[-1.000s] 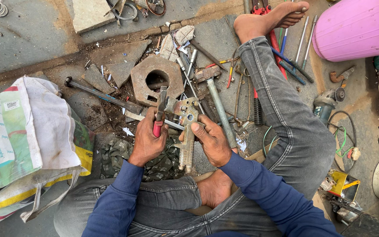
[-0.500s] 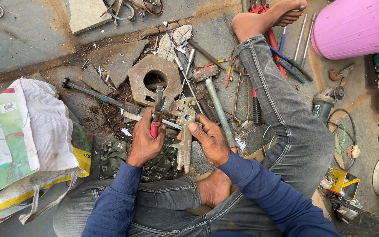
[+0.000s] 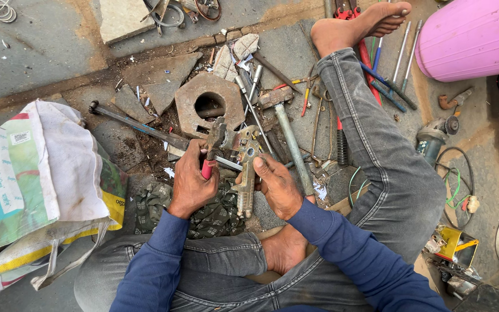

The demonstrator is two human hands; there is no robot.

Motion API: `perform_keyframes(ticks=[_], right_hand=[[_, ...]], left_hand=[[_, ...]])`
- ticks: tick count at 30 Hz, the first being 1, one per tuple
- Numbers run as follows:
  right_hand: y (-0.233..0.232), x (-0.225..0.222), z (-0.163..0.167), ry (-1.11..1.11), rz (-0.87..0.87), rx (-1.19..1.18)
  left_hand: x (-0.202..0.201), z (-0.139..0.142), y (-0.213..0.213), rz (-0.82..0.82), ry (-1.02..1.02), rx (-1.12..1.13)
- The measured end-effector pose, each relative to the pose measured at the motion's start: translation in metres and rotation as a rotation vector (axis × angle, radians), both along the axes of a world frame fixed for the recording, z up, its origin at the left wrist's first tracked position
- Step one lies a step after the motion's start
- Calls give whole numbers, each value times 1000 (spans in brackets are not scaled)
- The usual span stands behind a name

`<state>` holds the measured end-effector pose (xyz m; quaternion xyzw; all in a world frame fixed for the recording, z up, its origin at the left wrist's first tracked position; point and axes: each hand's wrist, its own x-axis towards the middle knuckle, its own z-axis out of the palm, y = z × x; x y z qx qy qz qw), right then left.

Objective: The person sits on the floor and uses a wire brush and hammer to clean and strike a metal mechanical part. They then use pliers and a screwdriver to remove and adjust small components within the part.

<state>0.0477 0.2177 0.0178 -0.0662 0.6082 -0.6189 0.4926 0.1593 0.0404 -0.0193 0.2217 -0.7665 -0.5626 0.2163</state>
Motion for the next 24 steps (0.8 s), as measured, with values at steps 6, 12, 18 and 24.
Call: perform_keyframes(ticks=[6, 12, 18, 24], right_hand=[[1, 14, -6, -205, -46, 51], [-3, 27, -14, 208, -19, 98], [-8, 3, -20, 178, -281, 98], [3, -20, -16, 86, -156, -102]], left_hand=[[2, 3, -2, 56, 9, -119], [1, 4, 2, -7, -94, -165], [4, 3, 3, -72, 37, -60], [3, -5, -1, -97, 39, 170]])
